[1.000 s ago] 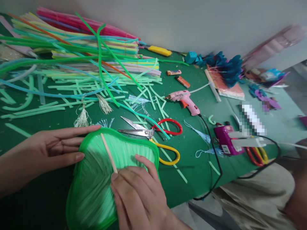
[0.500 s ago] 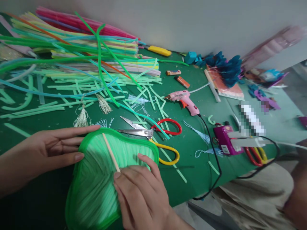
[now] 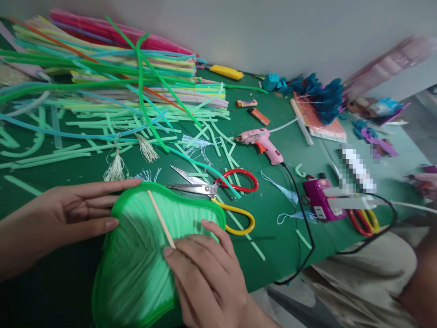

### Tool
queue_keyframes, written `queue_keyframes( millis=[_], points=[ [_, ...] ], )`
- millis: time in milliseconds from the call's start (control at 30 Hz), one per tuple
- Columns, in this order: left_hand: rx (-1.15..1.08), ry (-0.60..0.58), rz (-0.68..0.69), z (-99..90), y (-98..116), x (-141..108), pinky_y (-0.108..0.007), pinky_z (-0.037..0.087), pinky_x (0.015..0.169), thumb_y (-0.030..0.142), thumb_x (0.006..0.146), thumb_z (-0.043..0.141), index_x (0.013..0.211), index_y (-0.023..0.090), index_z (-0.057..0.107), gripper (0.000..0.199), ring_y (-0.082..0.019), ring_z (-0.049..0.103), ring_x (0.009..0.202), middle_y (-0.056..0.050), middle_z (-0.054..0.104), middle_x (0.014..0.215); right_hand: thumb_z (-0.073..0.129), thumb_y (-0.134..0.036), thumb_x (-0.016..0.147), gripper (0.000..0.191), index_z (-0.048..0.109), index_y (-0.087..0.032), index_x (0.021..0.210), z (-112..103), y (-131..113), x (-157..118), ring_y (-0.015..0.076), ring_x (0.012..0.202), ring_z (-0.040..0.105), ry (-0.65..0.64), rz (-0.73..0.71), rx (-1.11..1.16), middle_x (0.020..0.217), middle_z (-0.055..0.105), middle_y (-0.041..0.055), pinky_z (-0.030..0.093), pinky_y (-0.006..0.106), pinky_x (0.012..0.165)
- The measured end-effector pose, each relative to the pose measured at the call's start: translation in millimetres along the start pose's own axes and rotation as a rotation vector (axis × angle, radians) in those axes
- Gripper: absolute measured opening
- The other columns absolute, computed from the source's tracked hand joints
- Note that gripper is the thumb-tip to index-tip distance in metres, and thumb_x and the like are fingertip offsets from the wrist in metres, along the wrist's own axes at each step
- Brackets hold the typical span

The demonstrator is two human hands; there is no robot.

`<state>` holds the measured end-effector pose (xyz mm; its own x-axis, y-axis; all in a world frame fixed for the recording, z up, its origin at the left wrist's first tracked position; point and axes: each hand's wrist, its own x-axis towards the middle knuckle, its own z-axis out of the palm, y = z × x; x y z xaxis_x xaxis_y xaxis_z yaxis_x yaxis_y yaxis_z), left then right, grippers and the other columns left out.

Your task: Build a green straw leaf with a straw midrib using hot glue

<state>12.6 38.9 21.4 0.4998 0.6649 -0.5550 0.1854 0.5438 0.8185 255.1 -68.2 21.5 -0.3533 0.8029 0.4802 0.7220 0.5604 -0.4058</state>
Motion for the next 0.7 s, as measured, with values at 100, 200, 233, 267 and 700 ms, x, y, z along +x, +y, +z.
queue_keyframes(
  millis=[100, 200, 233, 267, 700],
  points=[
    [0.006, -0.012, 0.019, -0.6, -1.9, 1.7, -0.017, 0.058, 0.078, 0.029, 0.079, 0.075, 0.139, 0.033, 0.053, 0.064, -0.019, 0.073, 0.099, 0.001, 0.078, 0.107, 0.059, 0.001, 0.079, 0.029, 0.071, -0.012, 0.102, -1.5, 1.0, -2.0, 0.0192, 0.091, 0.071, -0.017, -0.011, -0.005, 0.093, 0.075, 0.0091, 0.052, 0.044, 0.101],
    [0.027, -0.010, 0.020, -1.8, -2.3, 2.2, -0.016, 0.058, 0.077, 0.031, 0.077, 0.078, 0.138, 0.033, 0.054, 0.066, -0.019, 0.073, 0.098, -0.001, 0.077, 0.109, 0.058, 0.001, 0.080, 0.029, 0.071, -0.011, 0.102, -2.4, 1.3, -3.5, 0.0190, 0.093, 0.070, -0.038, -0.011, 0.002, 0.094, 0.075, 0.0095, 0.051, 0.045, 0.102],
    [0.028, -0.006, 0.017, -2.2, -2.0, 1.8, -0.016, 0.058, 0.077, 0.030, 0.077, 0.078, 0.137, 0.034, 0.055, 0.064, -0.019, 0.073, 0.098, -0.001, 0.077, 0.109, 0.058, 0.001, 0.080, 0.029, 0.072, -0.011, 0.102, -2.5, 1.1, -3.7, 0.0191, 0.093, 0.070, -0.040, -0.006, 0.007, 0.094, 0.074, 0.0098, 0.051, 0.045, 0.102],
    [0.025, -0.007, 0.016, -2.4, -1.6, 1.1, -0.015, 0.058, 0.076, 0.030, 0.077, 0.078, 0.136, 0.034, 0.056, 0.063, -0.019, 0.073, 0.098, 0.000, 0.078, 0.108, 0.058, 0.002, 0.080, 0.029, 0.072, -0.011, 0.103, -2.5, 0.8, -3.8, 0.0195, 0.094, 0.069, -0.044, 0.003, 0.014, 0.094, 0.074, 0.0104, 0.050, 0.046, 0.102],
    [0.040, -0.020, 0.035, -3.1, -3.8, 3.2, -0.015, 0.057, 0.075, 0.033, 0.076, 0.078, 0.136, 0.036, 0.056, 0.064, -0.020, 0.073, 0.098, 0.001, 0.078, 0.106, 0.054, 0.008, 0.074, 0.035, 0.071, -0.009, 0.100, -8.0, -1.1, -4.8, 0.0200, 0.094, 0.067, -0.006, 0.107, 0.160, 0.097, 0.069, 0.0119, 0.052, 0.048, 0.100]
  ],
)
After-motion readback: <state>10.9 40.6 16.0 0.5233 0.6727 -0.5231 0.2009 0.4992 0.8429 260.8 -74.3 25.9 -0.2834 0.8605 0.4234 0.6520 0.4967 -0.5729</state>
